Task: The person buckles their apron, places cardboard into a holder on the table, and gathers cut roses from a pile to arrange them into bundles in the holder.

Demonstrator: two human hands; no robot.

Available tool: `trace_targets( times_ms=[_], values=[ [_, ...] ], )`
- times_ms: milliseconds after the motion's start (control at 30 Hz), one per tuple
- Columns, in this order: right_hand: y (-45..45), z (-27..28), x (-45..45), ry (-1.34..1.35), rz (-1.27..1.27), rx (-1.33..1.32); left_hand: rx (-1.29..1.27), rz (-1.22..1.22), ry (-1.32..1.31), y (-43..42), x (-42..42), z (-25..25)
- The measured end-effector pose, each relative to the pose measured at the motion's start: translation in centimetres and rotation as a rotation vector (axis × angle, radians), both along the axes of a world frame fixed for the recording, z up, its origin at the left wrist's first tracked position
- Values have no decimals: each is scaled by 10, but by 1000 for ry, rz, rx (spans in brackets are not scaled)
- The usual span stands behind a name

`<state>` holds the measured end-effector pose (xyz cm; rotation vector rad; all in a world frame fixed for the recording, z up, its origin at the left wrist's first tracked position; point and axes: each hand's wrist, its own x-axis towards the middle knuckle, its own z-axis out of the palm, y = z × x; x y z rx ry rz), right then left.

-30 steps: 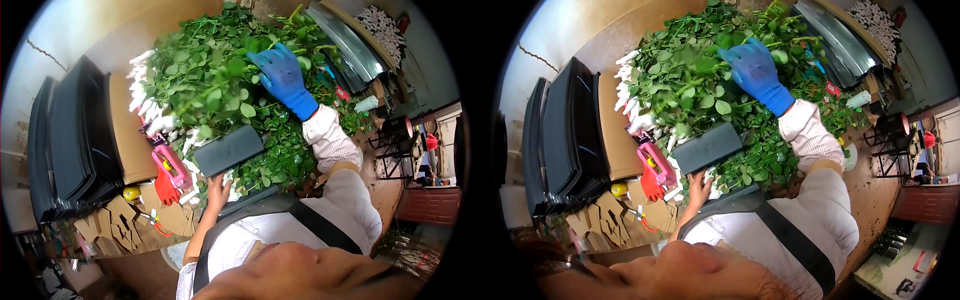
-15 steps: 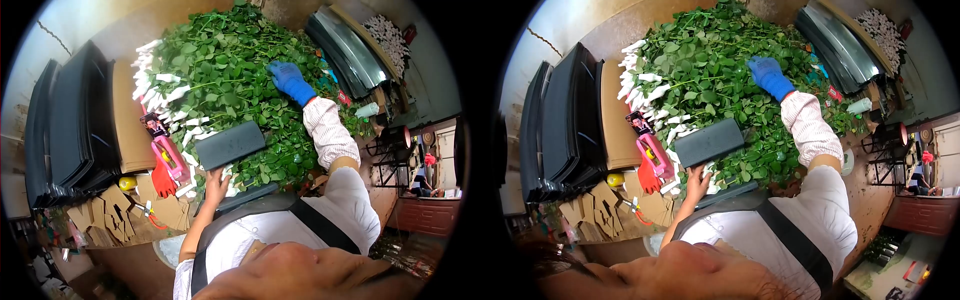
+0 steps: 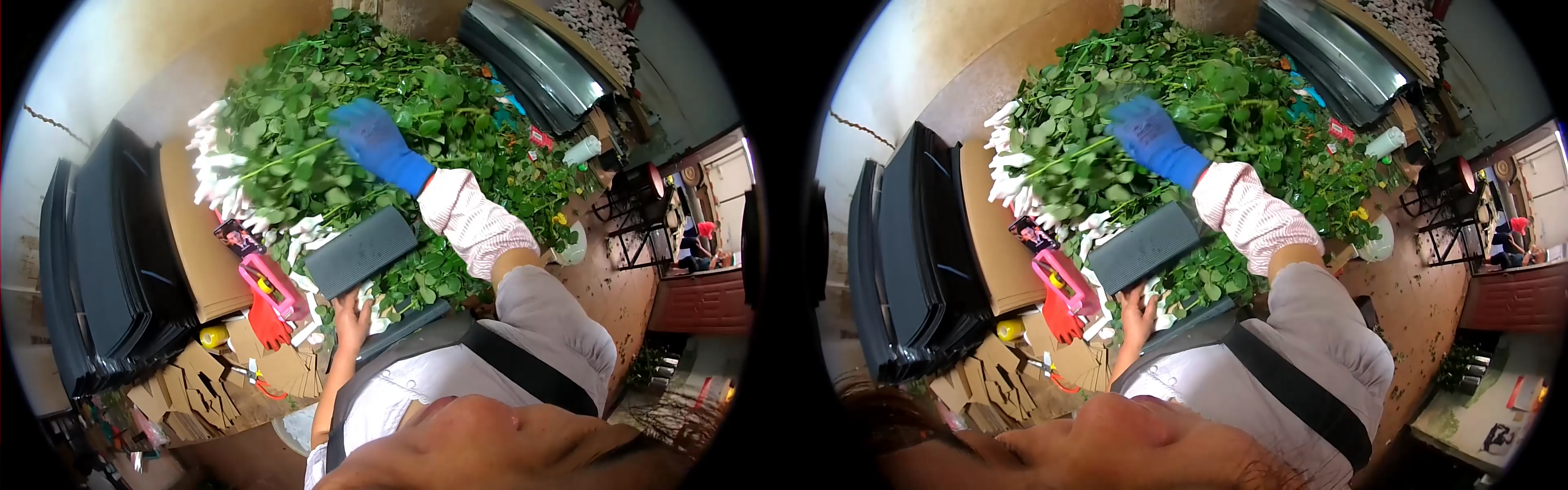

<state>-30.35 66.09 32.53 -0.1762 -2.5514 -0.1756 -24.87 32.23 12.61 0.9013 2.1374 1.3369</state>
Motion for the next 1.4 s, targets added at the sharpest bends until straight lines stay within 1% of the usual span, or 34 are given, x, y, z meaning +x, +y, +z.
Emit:
trace_targets(
  times_ms=[33,100,133,167,200,233,267,300,367,400,500,533,567,600,633,667,700,733,767,800,833,867,933,967,1033,1067,1100,1167,1200,1233,1267,1333,1367,1400],
  values=[
    [-8,10,5,162,148,98,-11,-5,-20,-1,0,-2],
    [25,-16,9,60,175,38,-31,2,-64,-2,0,-3],
    [47,-25,17,7,195,7,-22,-16,29,-4,-1,-10],
    [67,-5,37,-24,99,75,-25,-28,30,-3,-1,-3],
    [105,-13,51,11,6,-14,3,-24,108,0,-1,-2],
    [122,-2,73,-3,-166,-41,27,-21,190,-1,-2,-1],
    [129,7,95,167,-159,40,11,-11,174,-1,-1,-3],
    [133,12,97,142,-112,17,6,1,143,4,-2,-3],
    [129,3,113,80,-61,-65,-41,-16,73,-2,-1,-3],
    [138,-3,120,-125,-113,-130,-15,-12,58,-2,0,-1],
    [100,50,124,309,-57,-15,64,-26,152,0,-3,-10],
    [94,58,121,396,-12,131,47,-11,116,1,-1,-5],
    [93,47,119,286,-8,112,-75,-3,14,-1,0,1],
    [96,33,117,182,-10,93,-50,-10,58,-6,2,-2],
    [93,32,112,88,-9,88,-7,-18,111,-3,-1,-3],
    [84,28,110,102,10,79,-54,-28,33,-3,-3,-3],
    [60,30,112,104,38,74,33,-23,178,-2,-3,-13],
    [30,41,118,37,59,92,22,-7,136,-2,-2,-14],
    [6,41,129,-25,54,108,11,7,94,-2,-2,-15],
    [-18,41,142,-143,-13,109,-17,-1,80,-3,-2,-13],
    [-28,28,159,-136,78,14,-63,-35,72,-7,-7,-28],
    [-34,14,174,-256,90,-58,-107,-65,60,-12,-13,-56],
    [-46,-19,193,-601,-17,-93,-199,-66,223,-9,-2,-23],
    [-47,-37,201,-776,-70,-108,-311,-43,-55,-2,-3,2],
    [-33,-93,213,-782,-131,-48,131,-87,99,-5,-5,-21],
    [-31,-110,219,-786,-145,-22,114,-103,52,-4,-4,-23],
    [-30,-108,224,-688,-140,-20,85,-113,46,-1,-6,-21],
    [-39,-83,224,-503,-99,-52,2,-140,65,0,-9,-15],
    [-54,-61,214,-561,-37,-203,-25,-116,18,-1,-8,-5],
    [-68,-31,204,-622,15,-346,-17,-94,36,0,-7,-7],
    [-80,-19,199,-686,53,-487,-10,-72,54,1,-7,-10],
    [-116,-32,179,-745,105,-595,114,-24,327,4,-6,-3],
    [-132,-40,170,-770,115,-643,116,-67,159,3,-7,-11],
    [-137,-62,161,-818,69,-569,103,-83,162,3,-7,-8]
  ],
)
